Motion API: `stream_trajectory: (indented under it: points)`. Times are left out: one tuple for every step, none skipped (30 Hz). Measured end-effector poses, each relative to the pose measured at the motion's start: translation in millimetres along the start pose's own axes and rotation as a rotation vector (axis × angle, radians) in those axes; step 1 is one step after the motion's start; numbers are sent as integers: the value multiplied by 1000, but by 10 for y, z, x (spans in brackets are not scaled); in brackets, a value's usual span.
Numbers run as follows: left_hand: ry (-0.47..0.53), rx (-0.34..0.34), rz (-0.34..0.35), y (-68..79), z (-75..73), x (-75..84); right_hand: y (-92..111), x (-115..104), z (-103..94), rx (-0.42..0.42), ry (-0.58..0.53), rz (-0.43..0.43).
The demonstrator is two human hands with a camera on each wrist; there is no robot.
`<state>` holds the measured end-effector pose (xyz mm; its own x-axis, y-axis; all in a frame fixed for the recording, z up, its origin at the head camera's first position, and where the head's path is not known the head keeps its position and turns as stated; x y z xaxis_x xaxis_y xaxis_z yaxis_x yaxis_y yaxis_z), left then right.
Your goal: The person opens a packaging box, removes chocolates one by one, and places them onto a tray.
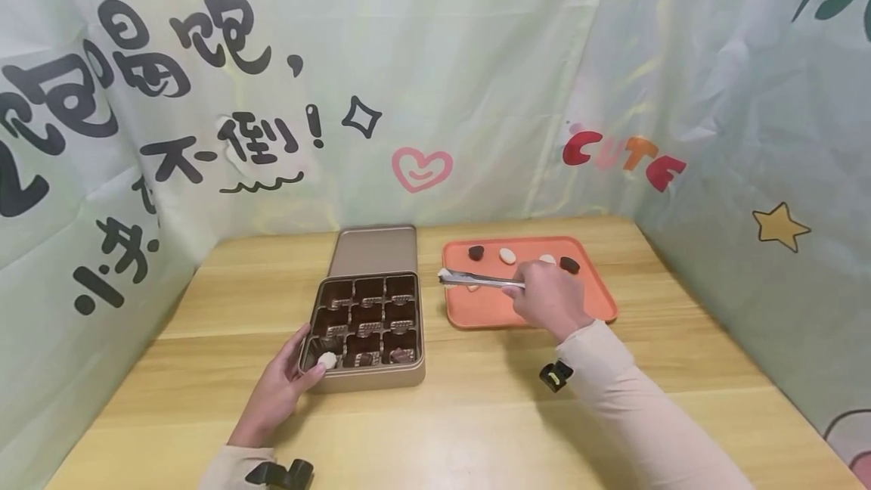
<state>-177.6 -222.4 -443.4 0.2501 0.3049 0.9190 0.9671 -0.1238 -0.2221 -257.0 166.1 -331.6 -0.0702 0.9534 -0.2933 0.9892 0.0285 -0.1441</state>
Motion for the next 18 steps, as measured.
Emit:
stream_trajectory:
  points:
    - [4, -1, 2, -8, 1, 4, -12, 47, -1, 8, 4, 8]
    - [5, 0, 4, -15, 0, 10, -23, 93, 4, 11, 4, 16]
    - [8, 1, 4, -18, -1, 16, -33, 133, 12, 10, 5, 20]
    - [10, 1, 5, -16, -2, 23, -40, 169, 19, 13, 7, 21]
    - [13, 2, 3, -15, -3, 24, -46, 201, 25, 18, 12, 21]
    - [8, 3, 4, -11, -6, 27, -53, 234, 33, 21, 14, 22]
    - [10, 5, 2, -10, -8, 27, -60, 268, 41, 24, 12, 26]
    - [6, 7, 1, -7, -10, 26, -68, 303, 51, 23, 7, 30]
    - [4, 7, -1, -6, -10, 20, -77, 335, 61, 23, 6, 32]
    - [-2, 7, -3, -4, -11, 14, -86, 370, 71, 23, 1, 35]
    - [-8, 8, -7, -4, -12, 5, -97, 403, 82, 25, -3, 33]
    - [-12, 7, -9, -3, -11, 1, -109, 438, 91, 28, -8, 32]
    - [-9, 7, -11, -5, -9, -4, -120, 476, 100, 27, -16, 37]
    - [-9, 6, -12, -6, -9, -6, -130, 514, 107, 27, -17, 42]
    - [-7, 5, -11, -10, -7, -6, -141, 552, 113, 28, -18, 47]
    - [-5, 5, -6, -14, -6, -2, -153, 590, 120, 25, -20, 54]
    - [-1, 4, -4, -17, -6, 3, -165, 628, 128, 20, -21, 64]
    - [4, 3, 0, -19, -5, 12, -174, 669, 139, 8, -22, 82]
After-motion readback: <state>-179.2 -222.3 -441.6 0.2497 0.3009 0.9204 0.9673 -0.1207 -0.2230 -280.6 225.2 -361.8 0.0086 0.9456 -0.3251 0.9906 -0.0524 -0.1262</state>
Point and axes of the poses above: each hand's wrist, its own y-axis away from the middle knuckle, its own z-axis out of the palm, x = y × z, the point moved 7 cm from there along -y, towards the middle knuckle, and after that the axes turned 8 degrees about z, right-handed, at the moved point
